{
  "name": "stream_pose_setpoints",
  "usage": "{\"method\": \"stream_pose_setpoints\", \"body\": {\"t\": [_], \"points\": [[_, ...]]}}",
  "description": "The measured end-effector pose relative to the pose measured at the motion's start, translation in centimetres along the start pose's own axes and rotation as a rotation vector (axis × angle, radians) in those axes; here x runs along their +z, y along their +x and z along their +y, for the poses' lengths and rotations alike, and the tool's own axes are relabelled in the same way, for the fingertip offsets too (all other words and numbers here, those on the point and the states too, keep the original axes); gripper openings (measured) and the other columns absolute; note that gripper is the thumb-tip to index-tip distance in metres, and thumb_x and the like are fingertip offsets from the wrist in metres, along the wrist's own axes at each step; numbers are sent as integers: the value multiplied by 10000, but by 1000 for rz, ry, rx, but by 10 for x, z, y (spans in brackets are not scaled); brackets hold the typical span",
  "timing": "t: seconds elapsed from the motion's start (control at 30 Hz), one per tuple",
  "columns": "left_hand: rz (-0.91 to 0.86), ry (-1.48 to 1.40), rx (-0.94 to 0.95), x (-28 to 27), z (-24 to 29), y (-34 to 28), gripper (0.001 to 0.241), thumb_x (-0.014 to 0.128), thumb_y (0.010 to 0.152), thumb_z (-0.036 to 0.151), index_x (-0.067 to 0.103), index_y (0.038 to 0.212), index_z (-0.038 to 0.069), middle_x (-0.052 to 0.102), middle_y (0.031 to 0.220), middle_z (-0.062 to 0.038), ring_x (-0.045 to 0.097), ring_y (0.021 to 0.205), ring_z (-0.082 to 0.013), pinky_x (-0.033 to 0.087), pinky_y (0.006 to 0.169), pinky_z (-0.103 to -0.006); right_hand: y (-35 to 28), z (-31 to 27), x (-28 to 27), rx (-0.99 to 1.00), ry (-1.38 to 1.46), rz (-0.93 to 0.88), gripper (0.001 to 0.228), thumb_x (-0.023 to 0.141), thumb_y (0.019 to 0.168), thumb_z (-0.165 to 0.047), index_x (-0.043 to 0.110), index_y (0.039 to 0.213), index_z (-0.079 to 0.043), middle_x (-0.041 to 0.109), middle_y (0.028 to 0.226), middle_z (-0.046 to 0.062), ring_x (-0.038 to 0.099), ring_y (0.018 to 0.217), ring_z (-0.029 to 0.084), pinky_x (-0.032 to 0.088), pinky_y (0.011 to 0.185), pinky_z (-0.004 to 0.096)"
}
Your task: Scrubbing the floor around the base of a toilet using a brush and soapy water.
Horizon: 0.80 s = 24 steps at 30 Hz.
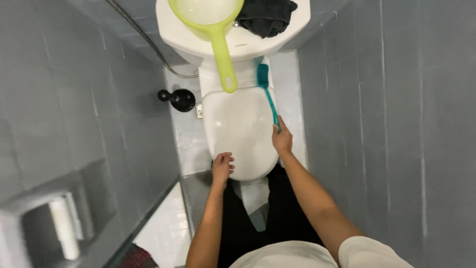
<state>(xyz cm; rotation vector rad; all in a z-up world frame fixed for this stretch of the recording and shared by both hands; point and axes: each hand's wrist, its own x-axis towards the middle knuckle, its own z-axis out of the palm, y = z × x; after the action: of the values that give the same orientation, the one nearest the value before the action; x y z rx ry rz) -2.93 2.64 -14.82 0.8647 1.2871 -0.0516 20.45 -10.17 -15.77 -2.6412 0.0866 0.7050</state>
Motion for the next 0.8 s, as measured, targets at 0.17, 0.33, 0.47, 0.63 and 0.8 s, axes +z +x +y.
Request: {"method": "stream_pose_setpoints", "body": {"t": [0.17, 0.33, 0.47, 0.63, 0.8], "points": [[-14, 69, 53, -73, 12, 31, 261, 608, 982, 253, 686, 1129, 52, 693, 890, -109, 653, 601, -162, 576, 489, -250, -87, -10, -5, -149, -221, -44, 465, 490, 1059, -427, 436, 1517, -489, 731, 1129, 144, 705, 1064, 388, 583, 945, 492], [-15, 157, 94, -112, 37, 31, 263, 577, 980, 261, 689, 1128, 75, 690, 877, -86, 637, 594, -143, 569, 489, -223, -102, 26, -7, -173, -428, 12, 464, 440, 1077, -421, 415, 1534, -502, 735, 1036, 173, 737, 994, 379, 601, 896, 480], [-50, 204, 121, -118, 38, 23, 235, 596, 971, 241, 704, 1117, 92, 719, 883, -94, 666, 595, -155, 586, 489, -238, -118, 41, 9, -19, -318, 127, 495, 446, 1080, -392, 401, 1573, -392, 730, 1008, 235, 722, 1011, 420, 579, 901, 512], [-100, 188, 90, -108, 12, 12, 251, 597, 969, 245, 697, 1125, 75, 720, 887, -104, 676, 598, -173, 603, 483, -266, -177, 26, 34, -146, -309, -13, 508, 434, 1074, -325, 390, 1563, -454, 737, 1037, 218, 731, 1015, 405, 585, 900, 502], [-141, 228, 48, -105, 2, -16, 290, 597, 994, 281, 683, 1190, 85, 731, 963, -102, 688, 612, -147, 609, 499, -238, -194, 1, 5, -264, -520, -121, 461, 434, 1062, -435, 424, 1518, -509, 725, 1042, 126, 746, 998, 347, 612, 867, 479]]}}
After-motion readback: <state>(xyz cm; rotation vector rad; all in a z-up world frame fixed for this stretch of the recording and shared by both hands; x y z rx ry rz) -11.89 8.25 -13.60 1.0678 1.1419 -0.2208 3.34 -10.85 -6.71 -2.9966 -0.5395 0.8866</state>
